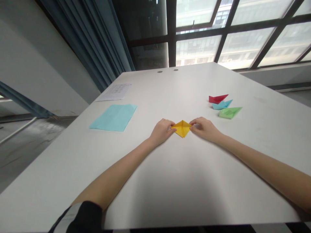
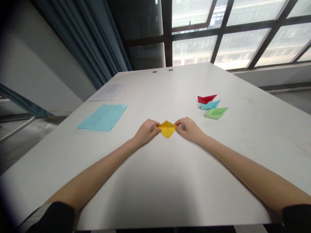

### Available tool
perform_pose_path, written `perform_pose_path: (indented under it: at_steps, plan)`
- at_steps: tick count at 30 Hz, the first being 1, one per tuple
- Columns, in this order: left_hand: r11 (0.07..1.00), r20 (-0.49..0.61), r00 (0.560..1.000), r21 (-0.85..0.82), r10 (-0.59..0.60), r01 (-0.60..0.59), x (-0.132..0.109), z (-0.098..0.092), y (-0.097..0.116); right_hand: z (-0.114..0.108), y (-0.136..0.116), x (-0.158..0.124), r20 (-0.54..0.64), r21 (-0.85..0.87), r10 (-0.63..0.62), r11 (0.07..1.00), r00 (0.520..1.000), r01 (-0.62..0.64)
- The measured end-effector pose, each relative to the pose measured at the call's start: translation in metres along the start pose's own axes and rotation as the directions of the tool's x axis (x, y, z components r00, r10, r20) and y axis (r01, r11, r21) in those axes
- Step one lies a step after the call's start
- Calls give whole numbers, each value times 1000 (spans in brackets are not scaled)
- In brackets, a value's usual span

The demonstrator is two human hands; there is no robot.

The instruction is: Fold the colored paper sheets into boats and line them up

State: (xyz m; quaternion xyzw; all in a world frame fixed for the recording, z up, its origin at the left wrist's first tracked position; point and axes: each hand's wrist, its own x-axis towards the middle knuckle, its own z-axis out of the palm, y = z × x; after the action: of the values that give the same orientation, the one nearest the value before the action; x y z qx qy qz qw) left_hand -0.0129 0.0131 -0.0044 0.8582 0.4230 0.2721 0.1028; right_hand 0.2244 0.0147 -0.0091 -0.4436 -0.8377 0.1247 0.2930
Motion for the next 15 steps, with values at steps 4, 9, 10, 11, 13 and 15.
perform_pose_path:
  at_steps: [4,9,10,11,13,15]
  plan:
    - [995,44,997,83,57,-61,0,0,1,2,2,0,10,-15,-90,996,996,90]
    - [995,72,996,80,59,-65,-1,0,3,3,3,0,36,-71,-156,985,987,158]
    - [996,72,996,67,58,-63,-1,0,3,3,3,0,39,-74,-151,985,988,154]
    - [997,69,996,55,57,-61,-1,1,3,3,3,1,41,-75,-145,986,989,148]
    - [997,65,996,37,59,-61,-1,2,2,2,4,1,47,-76,-139,987,989,142]
    - [998,64,996,29,62,-64,-1,3,0,2,4,1,55,-83,-144,985,988,149]
